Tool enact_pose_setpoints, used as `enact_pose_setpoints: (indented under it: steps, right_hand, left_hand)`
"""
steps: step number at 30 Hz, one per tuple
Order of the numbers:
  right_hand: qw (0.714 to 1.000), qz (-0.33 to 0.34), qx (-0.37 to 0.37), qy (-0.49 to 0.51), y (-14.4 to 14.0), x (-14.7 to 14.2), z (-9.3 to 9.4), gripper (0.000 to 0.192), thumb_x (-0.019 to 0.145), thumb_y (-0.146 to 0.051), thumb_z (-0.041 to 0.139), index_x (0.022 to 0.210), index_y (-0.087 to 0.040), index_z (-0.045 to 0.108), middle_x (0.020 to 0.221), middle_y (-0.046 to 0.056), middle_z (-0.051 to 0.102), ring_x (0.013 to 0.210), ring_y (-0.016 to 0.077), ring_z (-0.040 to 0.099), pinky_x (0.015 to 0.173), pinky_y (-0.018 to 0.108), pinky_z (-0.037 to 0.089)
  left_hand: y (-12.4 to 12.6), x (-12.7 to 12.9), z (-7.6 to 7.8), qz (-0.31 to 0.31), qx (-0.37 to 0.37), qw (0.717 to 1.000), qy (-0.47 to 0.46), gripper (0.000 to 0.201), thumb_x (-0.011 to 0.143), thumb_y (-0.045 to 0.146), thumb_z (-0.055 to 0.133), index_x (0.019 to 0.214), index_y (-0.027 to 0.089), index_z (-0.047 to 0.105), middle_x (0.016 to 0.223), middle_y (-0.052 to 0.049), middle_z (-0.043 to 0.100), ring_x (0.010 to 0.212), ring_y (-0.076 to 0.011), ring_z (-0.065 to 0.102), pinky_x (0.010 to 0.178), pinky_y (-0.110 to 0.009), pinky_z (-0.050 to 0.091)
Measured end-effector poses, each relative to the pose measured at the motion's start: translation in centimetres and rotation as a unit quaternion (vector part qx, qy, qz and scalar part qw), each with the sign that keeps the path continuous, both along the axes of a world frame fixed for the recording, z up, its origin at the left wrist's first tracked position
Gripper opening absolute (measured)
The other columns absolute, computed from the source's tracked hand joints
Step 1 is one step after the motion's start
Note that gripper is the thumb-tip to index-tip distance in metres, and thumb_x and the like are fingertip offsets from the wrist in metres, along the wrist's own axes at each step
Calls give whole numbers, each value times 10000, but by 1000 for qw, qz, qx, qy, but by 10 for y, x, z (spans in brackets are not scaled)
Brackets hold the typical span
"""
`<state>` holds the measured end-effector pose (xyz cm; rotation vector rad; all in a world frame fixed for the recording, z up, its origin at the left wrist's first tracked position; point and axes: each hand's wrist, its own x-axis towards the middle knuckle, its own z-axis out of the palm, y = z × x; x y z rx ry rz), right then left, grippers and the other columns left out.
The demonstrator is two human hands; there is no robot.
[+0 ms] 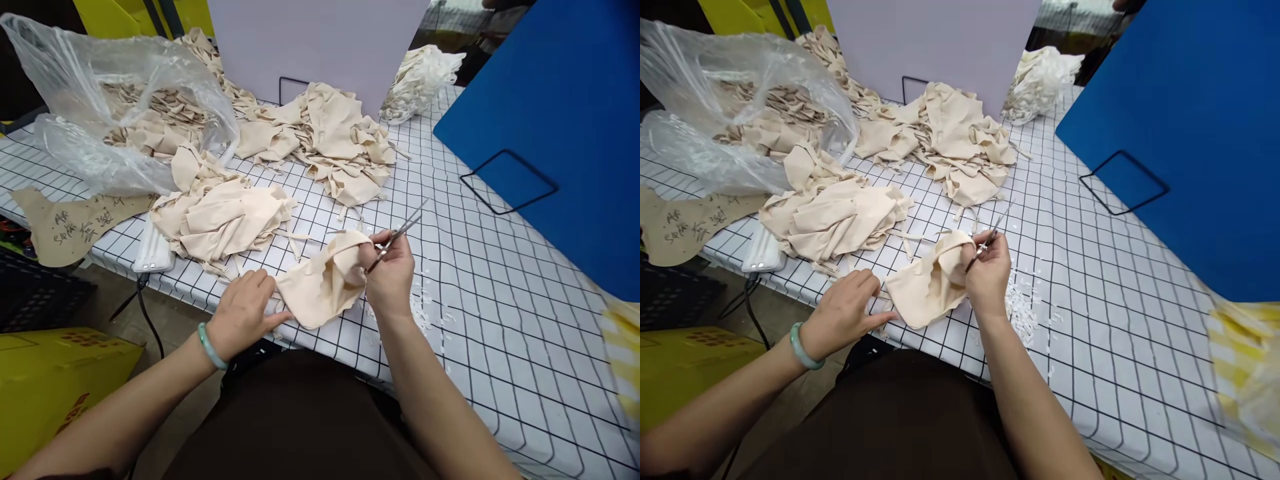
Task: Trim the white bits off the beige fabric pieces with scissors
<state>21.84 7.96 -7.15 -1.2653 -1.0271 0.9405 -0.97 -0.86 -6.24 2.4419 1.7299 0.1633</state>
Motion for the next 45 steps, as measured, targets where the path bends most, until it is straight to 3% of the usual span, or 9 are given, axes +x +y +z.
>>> enact_pose_setpoints:
  steps: [5,10,13,16,26,34,39,42,45]
  right_hand:
    - [998,33,31,53,3,-6,14,234,742,-231,690,852,-244,484,865,-34,523,610,78,440,583,218,405]
    - [976,166,12,144,-1,-7,30,289,706,-225,748,860,-250,504,881,-20,537,678,107,491,582,227,413]
    - [943,277,4,183,-9,0,36,292,712,-233,768,832,-239,502,841,-14,540,732,129,515,631,242,432]
    - [935,313,12,169,-15,11,33,263,742,-218,757,841,-233,514,828,-10,550,749,133,513,654,245,424]
    - [973,229,2,-31,-20,13,15,209,756,-159,669,879,-251,527,977,12,628,866,181,568,704,299,449]
    - [957,279,-13,-80,-39,-6,26,244,790,-265,728,1000,-242,607,1087,47,647,1009,219,617,862,353,497]
    - [952,298,-22,-61,-15,-1,32,105,761,-243,705,762,-214,604,758,-8,615,737,170,588,707,324,491]
    - [968,248,31,11,-11,-4,40,110,804,-287,709,825,-227,620,856,9,668,867,186,630,818,354,506]
    - [940,340,-16,-16,-22,-13,43,215,756,-302,784,917,-233,659,936,22,686,859,194,649,746,335,525]
  left_hand:
    - [11,-3,-8,52,39,997,-36,355,849,245,663,1168,129,559,1151,-153,598,1065,-337,545,870,-474,484]
    - [66,21,2,-34,121,966,-225,576,753,-43,436,1302,112,510,1420,-184,467,1379,-309,371,1154,-537,329]
    - [104,32,17,-150,-73,937,-308,524,746,-12,462,1230,151,578,1328,-138,579,1264,-268,507,1086,-490,417]
    - [119,33,33,-207,-243,892,-319,253,809,88,506,1004,143,657,957,-66,704,873,-183,640,792,-320,533]
    - [82,5,66,-68,-369,831,-410,317,897,426,608,851,119,671,679,18,516,611,-92,413,541,-203,327]
    - [67,9,60,19,-448,712,-541,348,919,446,592,885,109,670,607,67,357,514,-58,231,469,-197,183]
    - [61,-4,70,4,-439,732,-521,342,940,431,564,896,115,686,594,68,313,516,-70,240,471,-210,201]
    - [57,-8,80,0,-436,740,-512,347,950,421,542,893,111,686,586,68,305,516,-71,246,477,-214,210]
    - [54,-9,87,-3,-431,732,-527,328,950,399,529,857,117,668,583,70,298,509,-69,237,475,-212,217]
